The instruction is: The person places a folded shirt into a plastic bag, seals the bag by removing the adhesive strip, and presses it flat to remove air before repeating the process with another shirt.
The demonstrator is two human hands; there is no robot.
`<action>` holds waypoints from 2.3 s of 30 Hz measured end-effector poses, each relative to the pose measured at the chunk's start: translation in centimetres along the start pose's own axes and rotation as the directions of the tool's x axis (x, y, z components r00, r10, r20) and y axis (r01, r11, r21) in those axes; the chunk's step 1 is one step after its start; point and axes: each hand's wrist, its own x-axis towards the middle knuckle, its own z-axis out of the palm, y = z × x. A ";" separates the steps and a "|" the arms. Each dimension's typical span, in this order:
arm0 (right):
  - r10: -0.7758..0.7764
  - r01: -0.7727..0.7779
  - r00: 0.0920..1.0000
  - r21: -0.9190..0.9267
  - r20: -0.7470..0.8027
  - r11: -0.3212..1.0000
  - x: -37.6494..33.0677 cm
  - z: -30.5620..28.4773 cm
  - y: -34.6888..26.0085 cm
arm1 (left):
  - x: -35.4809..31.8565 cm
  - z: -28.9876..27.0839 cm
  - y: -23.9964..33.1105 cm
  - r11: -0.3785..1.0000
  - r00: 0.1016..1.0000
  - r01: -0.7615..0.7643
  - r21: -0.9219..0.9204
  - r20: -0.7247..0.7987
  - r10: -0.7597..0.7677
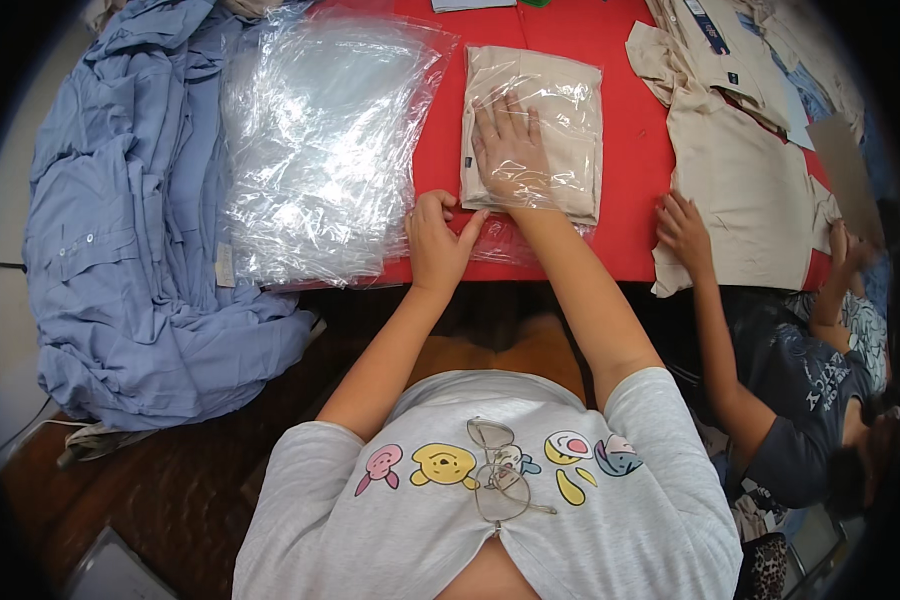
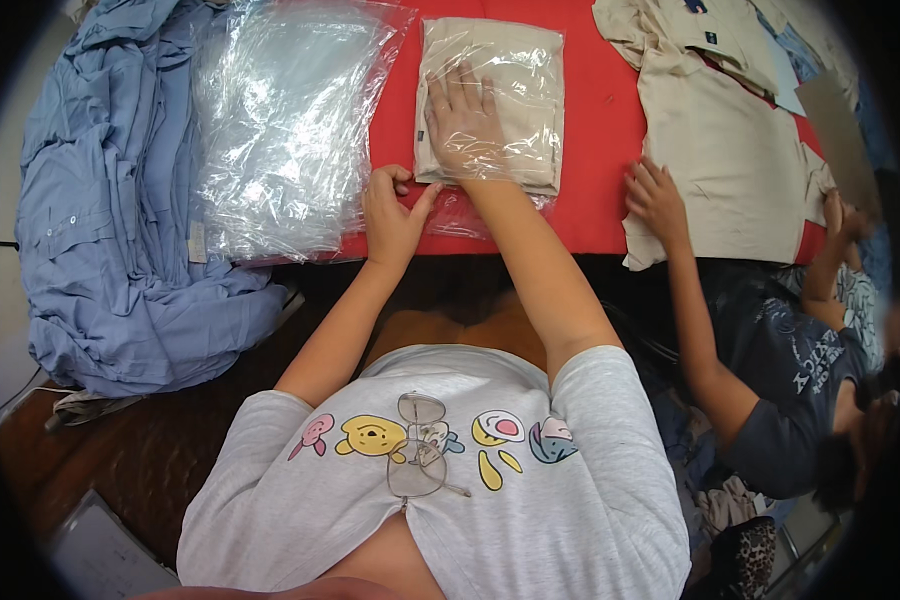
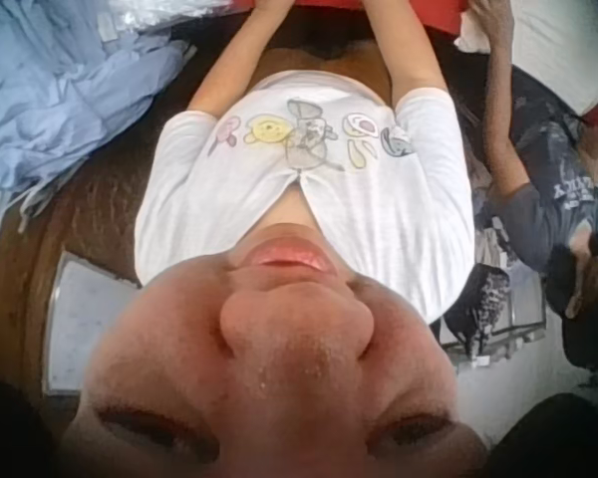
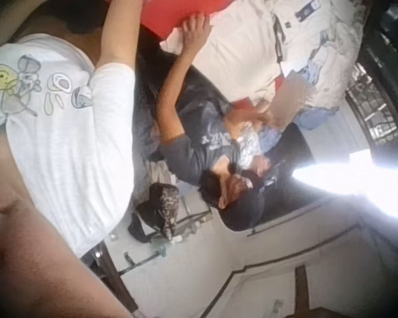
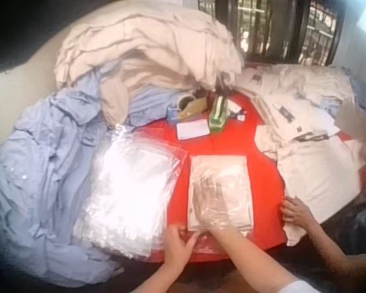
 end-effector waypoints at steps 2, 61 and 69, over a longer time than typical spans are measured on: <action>-0.007 0.007 1.000 0.040 -0.018 0.999 -0.3 -0.1 0.1 | 0.9 0.2 0.1 0.999 1.000 0.021 -0.044 0.023 -0.020; -0.235 0.232 0.972 0.256 -0.019 0.938 -17.3 -12.0 1.4 | 7.8 5.8 4.2 0.447 0.305 -0.894 -0.030 0.690 0.656; -0.288 0.270 0.957 0.277 0.025 0.922 -18.1 -12.1 0.6 | 7.8 6.1 4.0 0.448 0.309 -0.894 -0.035 0.676 0.669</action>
